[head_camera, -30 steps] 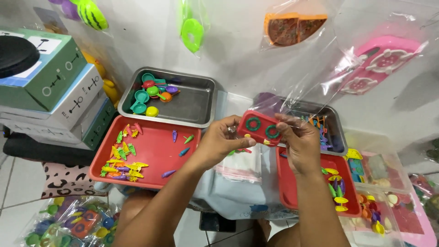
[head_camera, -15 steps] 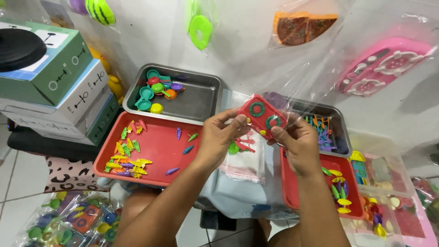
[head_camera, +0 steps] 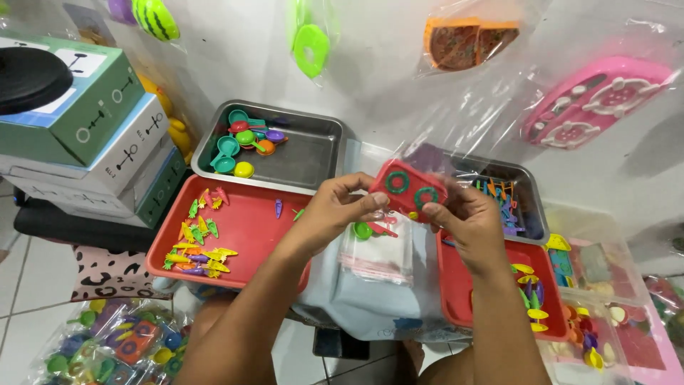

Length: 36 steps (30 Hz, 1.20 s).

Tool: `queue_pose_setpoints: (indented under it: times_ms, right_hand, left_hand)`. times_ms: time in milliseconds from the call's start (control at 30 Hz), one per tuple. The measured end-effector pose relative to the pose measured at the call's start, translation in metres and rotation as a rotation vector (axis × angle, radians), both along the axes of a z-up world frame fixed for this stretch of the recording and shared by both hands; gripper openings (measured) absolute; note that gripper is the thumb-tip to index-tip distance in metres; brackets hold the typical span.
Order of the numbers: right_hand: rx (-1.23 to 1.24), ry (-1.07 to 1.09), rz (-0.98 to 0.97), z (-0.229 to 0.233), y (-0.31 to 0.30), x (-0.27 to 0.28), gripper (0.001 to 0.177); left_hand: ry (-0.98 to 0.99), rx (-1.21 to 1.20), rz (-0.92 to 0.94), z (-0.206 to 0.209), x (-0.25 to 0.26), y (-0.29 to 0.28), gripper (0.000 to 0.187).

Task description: Sorting, cleaning, and packing small plastic toy components into trays and bags.

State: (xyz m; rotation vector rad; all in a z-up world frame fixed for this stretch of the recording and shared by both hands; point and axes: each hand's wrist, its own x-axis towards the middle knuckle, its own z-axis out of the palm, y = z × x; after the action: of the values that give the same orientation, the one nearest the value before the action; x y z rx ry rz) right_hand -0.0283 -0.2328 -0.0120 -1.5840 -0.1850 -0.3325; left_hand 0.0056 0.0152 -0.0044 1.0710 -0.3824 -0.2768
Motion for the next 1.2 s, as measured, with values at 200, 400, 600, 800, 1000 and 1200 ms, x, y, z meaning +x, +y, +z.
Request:
queue_pose_setpoints:
  times_ms: [200, 400, 600, 800, 1000, 1200]
  right_hand:
    - [-0.021, -0.146, -0.059, 0.020, 0.018, -0.005, 0.027]
    - [-0.117, -0.097, 0.058, 0.022, 0.018, -0.006, 0.018]
    - [-0.101, -0.044, 0.076, 0.021, 0.013, -0.007, 0.017]
    - [-0.066, -0.055, 0.060, 0.021, 0.011, -0.005, 0.018]
    - [-0.101, 0.027, 0.096, 0.013, 0.016, -0.007, 0.020]
    - [-0.219, 0.095, 0.169, 0.017, 0.038, -0.007, 0.017]
  left_hand:
    - [-0.058, 0.069, -0.046, 0.013, -0.007, 0.001, 0.024]
    - [-0.088, 0.119, -0.086, -0.002, -0.004, -0.002, 0.017]
    - [-0.198, 0.196, -0.073, 0.013, -0.008, 0.003, 0.031]
    - [-0.198, 0.144, -0.017, 0.008, -0.005, 0.001, 0.019]
    - [-0.282, 0.114, 0.037, 0.004, -0.001, 0.002, 0.020]
    - [-0.279, -0.114, 0.169, 0.018, -0.004, 0.002, 0.032]
